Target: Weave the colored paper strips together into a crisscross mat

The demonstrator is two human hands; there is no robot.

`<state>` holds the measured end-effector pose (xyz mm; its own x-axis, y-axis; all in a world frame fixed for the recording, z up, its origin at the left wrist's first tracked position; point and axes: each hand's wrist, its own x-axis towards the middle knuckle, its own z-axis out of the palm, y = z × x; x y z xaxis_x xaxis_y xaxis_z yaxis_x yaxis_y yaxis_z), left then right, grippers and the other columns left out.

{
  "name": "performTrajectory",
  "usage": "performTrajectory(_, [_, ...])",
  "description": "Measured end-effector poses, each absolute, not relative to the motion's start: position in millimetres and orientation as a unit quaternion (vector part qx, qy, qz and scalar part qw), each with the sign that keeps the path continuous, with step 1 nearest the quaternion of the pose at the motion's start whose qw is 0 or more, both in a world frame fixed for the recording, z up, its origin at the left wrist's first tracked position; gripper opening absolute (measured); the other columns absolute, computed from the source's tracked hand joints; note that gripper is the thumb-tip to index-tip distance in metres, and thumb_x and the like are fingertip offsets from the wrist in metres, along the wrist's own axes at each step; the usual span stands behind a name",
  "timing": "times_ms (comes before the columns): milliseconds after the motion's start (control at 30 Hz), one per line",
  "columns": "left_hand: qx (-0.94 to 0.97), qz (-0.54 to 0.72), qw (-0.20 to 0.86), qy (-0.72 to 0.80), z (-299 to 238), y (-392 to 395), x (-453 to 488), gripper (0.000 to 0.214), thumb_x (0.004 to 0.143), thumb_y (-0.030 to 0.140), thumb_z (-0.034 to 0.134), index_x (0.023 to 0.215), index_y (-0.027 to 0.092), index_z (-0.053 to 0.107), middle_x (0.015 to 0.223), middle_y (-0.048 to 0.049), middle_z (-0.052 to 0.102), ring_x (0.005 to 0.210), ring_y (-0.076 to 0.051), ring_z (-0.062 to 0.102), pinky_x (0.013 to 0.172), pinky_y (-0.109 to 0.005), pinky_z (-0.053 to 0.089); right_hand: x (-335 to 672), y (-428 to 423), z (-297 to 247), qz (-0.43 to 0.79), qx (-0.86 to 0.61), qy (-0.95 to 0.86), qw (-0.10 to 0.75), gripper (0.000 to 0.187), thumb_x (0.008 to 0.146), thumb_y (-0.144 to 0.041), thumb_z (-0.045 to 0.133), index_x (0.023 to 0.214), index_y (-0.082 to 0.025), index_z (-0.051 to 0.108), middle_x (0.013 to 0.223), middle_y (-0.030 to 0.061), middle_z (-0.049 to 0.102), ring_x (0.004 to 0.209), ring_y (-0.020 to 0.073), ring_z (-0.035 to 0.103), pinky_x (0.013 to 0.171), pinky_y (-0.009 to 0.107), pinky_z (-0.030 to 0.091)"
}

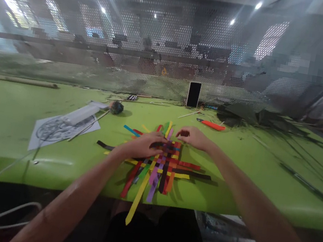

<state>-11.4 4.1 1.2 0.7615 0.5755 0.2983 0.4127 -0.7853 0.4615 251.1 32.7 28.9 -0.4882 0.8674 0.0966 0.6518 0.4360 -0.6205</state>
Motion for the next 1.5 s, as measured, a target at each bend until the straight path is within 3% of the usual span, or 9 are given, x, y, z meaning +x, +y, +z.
performTrajectory(133, [0.938, 0.214, 0.112, 0.249, 3.0, -8.7, -12.4, 0.039, 0.096, 0.036, 0.066, 0.131, 0.02, 0.064, 0.142, -0.0132, 0.056, 0.134, -0.028, 0.05, 0.115, -0.045, 0.04, 249.3, 21.1, 16.5, 0.225, -0.454, -0.839, 0.2, 0.028, 0.09, -0.032, 0.07, 0.113, -0.016, 0.077, 0.092, 0.007, 0.069, 0.081, 0.0187, 0.059, 0.076, 0.03, 0.044])
performTrajectory(233, [0.94, 0.205, 0.069, 0.264, 2.1, -14.8, -12.0, 0.033, 0.097, 0.039, 0.064, 0.124, 0.02, 0.067, 0.134, -0.0125, 0.06, 0.13, -0.03, 0.052, 0.112, -0.047, 0.042, 242.9, 19.1, 7.4, 0.173, -0.416, -0.873, 0.188, 0.032, 0.092, -0.034, 0.069, 0.12, -0.018, 0.076, 0.103, 0.0089, 0.067, 0.092, 0.0212, 0.059, 0.086, 0.032, 0.044])
performTrajectory(500, [0.94, 0.189, 0.072, 0.275, -9.5, -11.1, -14.1, 0.023, 0.102, 0.032, 0.057, 0.117, 0.023, 0.073, 0.124, -0.0094, 0.063, 0.117, -0.026, 0.058, 0.106, -0.043, 0.045, 240.5, 17.9, -2.7, 0.124, -0.369, -0.905, 0.173, 0.022, 0.095, -0.028, 0.064, 0.106, -0.019, 0.081, 0.102, 0.0104, 0.065, 0.098, 0.0234, 0.058, 0.091, 0.035, 0.046])
performTrajectory(733, [0.942, 0.215, 0.058, 0.25, -19.1, -9.6, -13.9, 0.027, 0.104, 0.029, 0.051, 0.106, 0.019, 0.076, 0.122, -0.0113, 0.064, 0.11, -0.025, 0.06, 0.1, -0.04, 0.048, 240.2, 19.3, -8.7, 0.099, -0.333, -0.922, 0.171, 0.021, 0.096, -0.02, 0.062, 0.106, -0.019, 0.081, 0.128, 0.0123, 0.069, 0.118, 0.0258, 0.06, 0.109, 0.043, 0.04])
performTrajectory(1000, [0.949, 0.222, 0.059, 0.215, -15.6, -10.0, -7.1, 0.023, 0.1, 0.022, 0.054, 0.097, 0.021, 0.077, 0.113, -0.0088, 0.071, 0.12, -0.025, 0.057, 0.114, -0.047, 0.041, 242.8, 26.1, -18.2, 0.158, -0.323, -0.909, 0.209, 0.021, 0.094, -0.025, 0.065, 0.107, -0.021, 0.081, 0.119, 0.0114, 0.076, 0.115, 0.024, 0.066, 0.106, 0.04, 0.046])
performTrajectory(1200, [0.951, 0.223, 0.061, 0.207, -12.1, -15.4, -4.8, 0.026, 0.103, 0.019, 0.049, 0.105, 0.018, 0.074, 0.118, -0.0097, 0.071, 0.117, -0.023, 0.06, 0.112, -0.045, 0.043, 240.1, 21.4, -22.8, 0.206, -0.323, -0.894, 0.232, 0.021, 0.089, -0.016, 0.065, 0.101, -0.02, 0.081, 0.118, 0.011, 0.076, 0.113, 0.0232, 0.068, 0.105, 0.038, 0.048])
performTrajectory(1300, [0.953, 0.216, 0.056, 0.204, -11.2, -16.6, -5.4, 0.024, 0.102, 0.018, 0.051, 0.108, 0.018, 0.074, 0.119, -0.0098, 0.071, 0.117, -0.023, 0.062, 0.109, -0.042, 0.046, 241.3, 16.9, -17.5, 0.24, -0.329, -0.877, 0.253, 0.018, 0.087, -0.016, 0.065, 0.094, -0.02, 0.081, 0.106, 0.0079, 0.079, 0.106, 0.0221, 0.072, 0.099, 0.036, 0.052])
performTrajectory(1400, [0.952, 0.223, 0.053, 0.2, -13.6, -16.1, -5.3, 0.022, 0.1, 0.016, 0.054, 0.11, 0.019, 0.074, 0.119, -0.0078, 0.072, 0.119, -0.023, 0.06, 0.11, -0.042, 0.045, 246.4, 14.5, -8.9, 0.259, -0.359, -0.847, 0.294, 0.018, 0.087, -0.017, 0.063, 0.095, -0.017, 0.08, 0.097, 0.0078, 0.08, 0.094, 0.0212, 0.074, 0.089, 0.034, 0.056])
performTrajectory(1500, [0.95, 0.235, 0.055, 0.198, -17.6, -15.7, -5.0, 0.024, 0.098, 0.012, 0.055, 0.112, 0.02, 0.073, 0.12, -0.007, 0.072, 0.125, -0.024, 0.056, 0.111, -0.043, 0.045, 252.8, 13.9, 0.2, 0.248, -0.401, -0.804, 0.363, 0.021, 0.087, -0.014, 0.061, 0.098, -0.016, 0.078, 0.101, 0.0089, 0.079, 0.093, 0.0208, 0.073, 0.089, 0.035, 0.055])
